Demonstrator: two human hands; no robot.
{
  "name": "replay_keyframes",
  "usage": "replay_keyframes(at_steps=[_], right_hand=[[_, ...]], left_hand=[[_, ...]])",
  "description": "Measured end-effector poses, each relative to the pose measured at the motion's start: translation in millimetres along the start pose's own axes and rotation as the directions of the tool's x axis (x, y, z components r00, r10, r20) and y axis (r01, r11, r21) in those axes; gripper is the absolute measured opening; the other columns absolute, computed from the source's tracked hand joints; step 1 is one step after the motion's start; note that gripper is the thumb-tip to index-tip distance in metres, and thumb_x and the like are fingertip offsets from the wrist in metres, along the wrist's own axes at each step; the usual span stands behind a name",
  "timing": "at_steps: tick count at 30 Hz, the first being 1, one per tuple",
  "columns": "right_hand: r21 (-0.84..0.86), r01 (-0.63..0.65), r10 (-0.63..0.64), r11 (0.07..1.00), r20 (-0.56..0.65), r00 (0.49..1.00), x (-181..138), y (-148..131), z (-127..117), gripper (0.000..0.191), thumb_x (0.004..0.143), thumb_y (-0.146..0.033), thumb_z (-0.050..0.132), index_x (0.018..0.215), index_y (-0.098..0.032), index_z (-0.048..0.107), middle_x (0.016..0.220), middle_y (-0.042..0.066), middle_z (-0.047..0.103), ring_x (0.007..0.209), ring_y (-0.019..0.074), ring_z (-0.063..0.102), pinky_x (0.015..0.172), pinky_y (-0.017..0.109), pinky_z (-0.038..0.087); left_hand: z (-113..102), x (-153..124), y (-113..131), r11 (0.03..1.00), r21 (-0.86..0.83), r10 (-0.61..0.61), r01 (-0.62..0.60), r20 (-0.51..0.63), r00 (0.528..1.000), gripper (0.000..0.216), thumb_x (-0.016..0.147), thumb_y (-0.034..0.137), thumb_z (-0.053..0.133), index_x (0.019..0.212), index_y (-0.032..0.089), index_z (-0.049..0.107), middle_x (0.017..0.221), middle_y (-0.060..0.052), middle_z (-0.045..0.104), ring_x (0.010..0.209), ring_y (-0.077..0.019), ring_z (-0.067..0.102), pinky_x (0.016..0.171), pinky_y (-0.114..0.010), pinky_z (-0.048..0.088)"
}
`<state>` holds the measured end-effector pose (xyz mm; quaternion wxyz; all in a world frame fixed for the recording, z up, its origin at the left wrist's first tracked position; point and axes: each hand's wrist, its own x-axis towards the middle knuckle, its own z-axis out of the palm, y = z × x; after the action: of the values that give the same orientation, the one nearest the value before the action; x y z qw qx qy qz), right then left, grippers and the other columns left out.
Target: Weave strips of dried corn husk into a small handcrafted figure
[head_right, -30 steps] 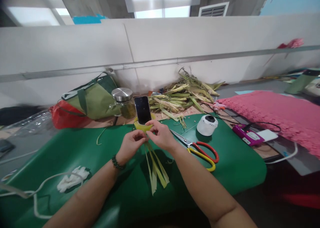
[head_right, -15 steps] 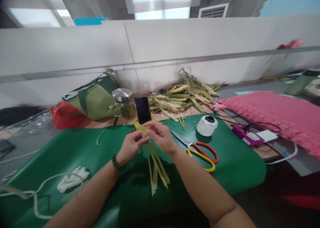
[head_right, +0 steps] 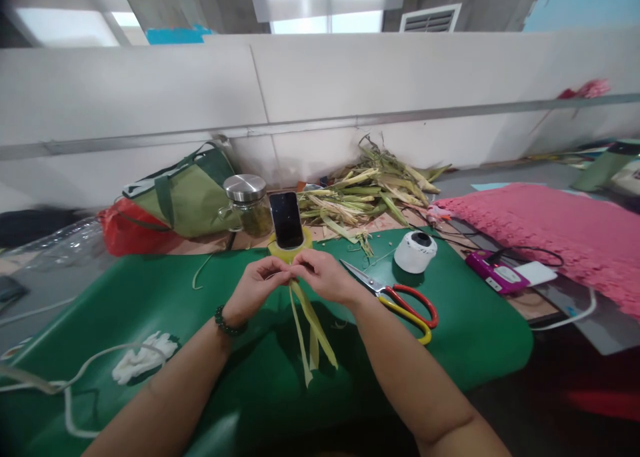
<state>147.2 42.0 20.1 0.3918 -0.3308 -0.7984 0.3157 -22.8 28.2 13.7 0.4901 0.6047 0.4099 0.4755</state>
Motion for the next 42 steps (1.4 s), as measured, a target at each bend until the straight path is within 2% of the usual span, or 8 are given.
replay_keyframes(at_steps=[8,11,14,19,22,25,31,42], right_hand=[[-0.047,0.07,-0.072,0.996,-0.041,0.997,0,6,8,0.019,0.088,-0.028,0.047,0.072,-0.018,0.052,0.071,0.002,0.054,0.067,0.0133,0.047,0.064,0.026,0.037],[0.127,-0.025,0.037,0.992,-0.093,0.995,0,3,10,0.018,0.086,-0.03,0.048,0.075,-0.018,0.054,0.068,0.0,0.052,0.061,0.0114,0.047,0.06,0.025,0.038],[0.37,-0.134,0.143,0.919,0.003,0.99,1,1,12,0.013,0.082,-0.025,0.05,0.091,-0.017,0.056,0.078,0.0,0.056,0.057,0.0086,0.049,0.055,0.022,0.041],[0.454,-0.082,0.082,0.887,0.018,0.996,1,2,19,0.019,0.075,-0.016,0.053,0.094,-0.017,0.056,0.091,0.003,0.06,0.082,0.013,0.058,0.075,0.027,0.046],[0.311,-0.057,0.091,0.949,-0.096,0.991,1,5,25,0.013,0.077,-0.016,0.049,0.087,-0.017,0.059,0.082,0.002,0.061,0.076,0.0133,0.057,0.072,0.027,0.045],[0.188,-0.05,0.082,0.981,-0.163,0.983,1,5,28,0.015,0.082,-0.02,0.046,0.084,-0.016,0.061,0.077,0.002,0.061,0.071,0.0128,0.055,0.068,0.026,0.043],[0.239,-0.088,0.118,0.967,-0.112,0.987,3,2,28,0.019,0.085,-0.029,0.049,0.077,-0.016,0.061,0.061,-0.002,0.051,0.057,0.0101,0.045,0.055,0.022,0.038],[0.467,-0.18,0.225,0.866,-0.041,0.973,3,0,27,0.018,0.083,-0.033,0.05,0.078,-0.017,0.057,0.072,-0.001,0.054,0.058,0.0087,0.052,0.055,0.022,0.045]], left_hand=[[-5,2,-2,0.998,-0.061,-0.033,0.027,-0.098,0.995,0.023,0.059,0.032,0.078,0.064,0.015,0.063,0.062,0.0,0.065,0.059,-0.0122,0.059,0.06,-0.026,0.051],[-6,2,0,0.996,-0.082,-0.029,0.022,-0.089,0.996,0.023,0.058,0.031,0.079,0.062,0.015,0.062,0.062,-0.001,0.066,0.061,-0.0132,0.061,0.061,-0.026,0.051],[-6,0,4,0.997,-0.081,-0.015,0.011,-0.055,0.998,0.023,0.059,0.03,0.079,0.063,0.016,0.062,0.067,-0.003,0.068,0.065,-0.0148,0.064,0.066,-0.029,0.053],[-5,-1,5,0.992,0.04,0.122,-0.12,-0.063,0.99,0.017,0.065,0.027,0.073,0.064,0.017,0.06,0.07,-0.003,0.069,0.067,-0.0159,0.065,0.067,-0.03,0.054],[-3,-3,3,0.938,0.235,0.287,-0.256,-0.109,0.952,0.009,0.069,0.021,0.066,0.064,0.017,0.059,0.067,-0.002,0.067,0.063,-0.0147,0.064,0.061,-0.026,0.053],[-1,-6,2,0.766,0.498,0.518,-0.406,-0.105,0.849,0.008,0.072,0.014,0.06,0.065,0.019,0.06,0.067,-0.002,0.067,0.063,-0.014,0.063,0.06,-0.025,0.051],[-2,-8,3,0.477,0.699,0.735,-0.533,0.016,0.678,0.014,0.077,0.009,0.057,0.069,0.02,0.061,0.072,-0.002,0.071,0.07,-0.015,0.065,0.066,-0.026,0.051],[-1,-6,-4,0.559,0.637,0.729,-0.531,-0.074,0.68,0.013,0.078,0.01,0.059,0.07,0.019,0.062,0.074,-0.003,0.072,0.071,-0.0152,0.068,0.066,-0.026,0.053]])
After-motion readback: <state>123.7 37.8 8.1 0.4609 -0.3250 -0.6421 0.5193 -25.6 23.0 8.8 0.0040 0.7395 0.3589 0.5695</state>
